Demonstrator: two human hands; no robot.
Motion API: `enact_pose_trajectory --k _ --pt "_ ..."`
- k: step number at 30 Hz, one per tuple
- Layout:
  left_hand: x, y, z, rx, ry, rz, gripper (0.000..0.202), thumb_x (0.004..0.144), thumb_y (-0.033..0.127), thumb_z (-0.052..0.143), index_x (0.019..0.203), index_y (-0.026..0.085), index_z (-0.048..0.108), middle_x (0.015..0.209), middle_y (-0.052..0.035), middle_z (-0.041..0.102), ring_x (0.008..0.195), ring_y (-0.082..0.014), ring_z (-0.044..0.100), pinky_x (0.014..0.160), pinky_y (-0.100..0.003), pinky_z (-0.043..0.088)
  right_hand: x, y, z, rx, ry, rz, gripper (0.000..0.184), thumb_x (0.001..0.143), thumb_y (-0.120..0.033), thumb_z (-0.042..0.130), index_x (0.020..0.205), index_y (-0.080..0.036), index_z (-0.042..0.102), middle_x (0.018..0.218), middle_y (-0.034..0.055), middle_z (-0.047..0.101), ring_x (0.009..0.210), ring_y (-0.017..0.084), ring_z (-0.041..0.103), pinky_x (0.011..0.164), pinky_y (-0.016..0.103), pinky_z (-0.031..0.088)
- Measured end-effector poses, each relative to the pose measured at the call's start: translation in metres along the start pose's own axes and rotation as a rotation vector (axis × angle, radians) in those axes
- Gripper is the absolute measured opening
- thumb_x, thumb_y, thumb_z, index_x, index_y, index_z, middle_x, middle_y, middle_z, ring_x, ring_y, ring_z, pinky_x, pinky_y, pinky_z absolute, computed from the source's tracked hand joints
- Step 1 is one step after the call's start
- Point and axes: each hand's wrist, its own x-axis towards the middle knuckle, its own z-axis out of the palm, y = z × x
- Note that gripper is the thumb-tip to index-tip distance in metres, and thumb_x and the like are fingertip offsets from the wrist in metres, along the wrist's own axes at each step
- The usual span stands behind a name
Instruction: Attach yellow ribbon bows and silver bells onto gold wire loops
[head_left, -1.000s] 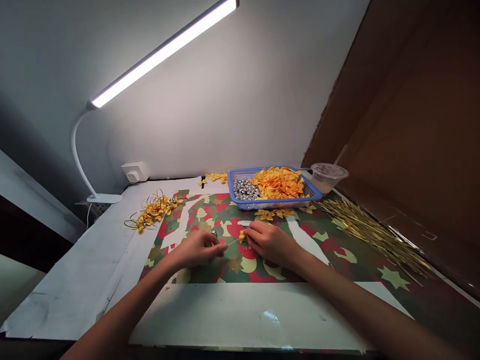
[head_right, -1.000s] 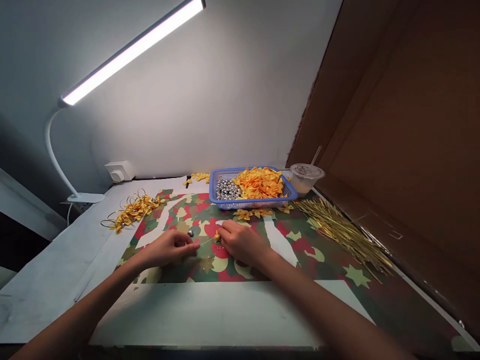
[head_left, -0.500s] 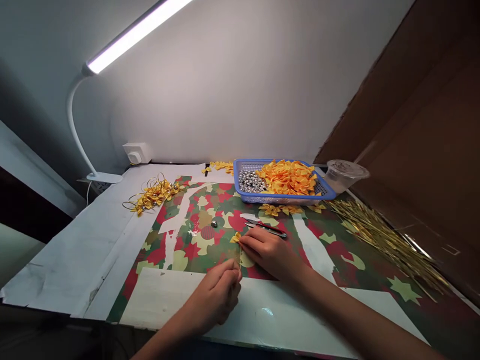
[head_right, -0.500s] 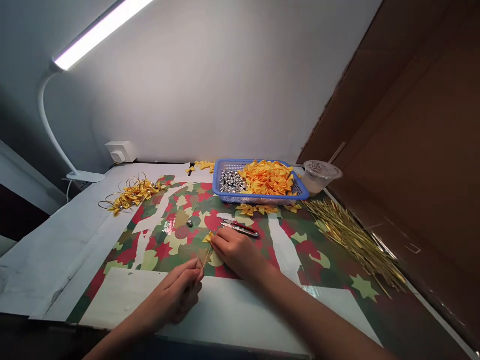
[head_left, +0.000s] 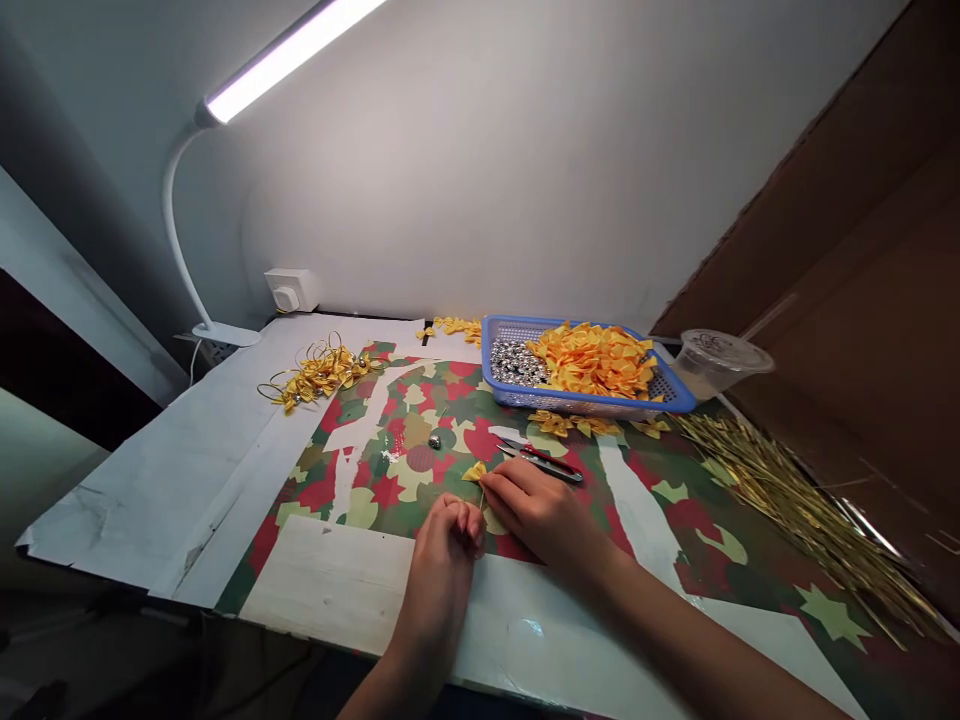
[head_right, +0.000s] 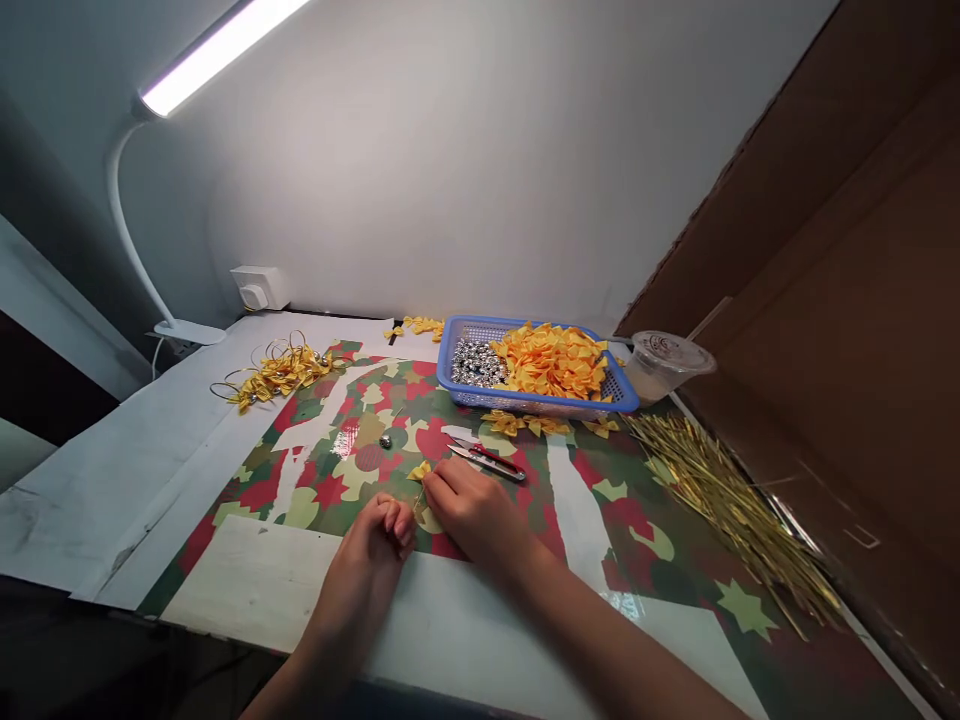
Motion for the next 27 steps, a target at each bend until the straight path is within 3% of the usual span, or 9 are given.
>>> enact_pose_trajectory --k 9,19,27 --pt "-0.007 -0.003 0.001 -0.145 0.071 -0.038 0.029 0.066 0.024 0.062 0.051 0.018 0.039 0.055 0.0042 0.035 0.052 -0.0089 0.03 0.051 -0.022 0.031 0.001 -0.007 -0.001 -0.08 -0.026 -0.06 0.027 0.091 -0.006 0.036 0.078 -0.016 0.058 0.07 0.0059 0.058 0.064 0.016 0.054 0.057 0.025 0.041" --pt "-0.009 -0.01 0.0 -0.006 0.042 0.037 0.033 0.063 0.036 0.068 0.05 0.02 0.042 0.055 0.0044 0.036 0.054 -0.011 0.031 0.054 -0.026 0.03 0.002 -0.011 0.0 -0.127 0.001 -0.047 0.032 0.092 -0.008 0.036 0.067 -0.016 0.055 0.064 0.0036 0.055 0.059 0.015 0.049 0.054 0.026 0.035" --pt "-0.013 -0.017 -0.006 0.161 -0.01 0.11 0.029 0.078 0.032 0.055 0.054 0.02 0.042 0.057 0.0033 0.038 0.057 -0.013 0.033 0.059 -0.027 0.03 0.003 -0.013 -0.005 -0.113 -0.021 -0.059 0.032 0.092 -0.008 0.036 0.067 -0.017 0.054 0.066 0.0041 0.054 0.061 0.015 0.048 0.055 0.026 0.035"
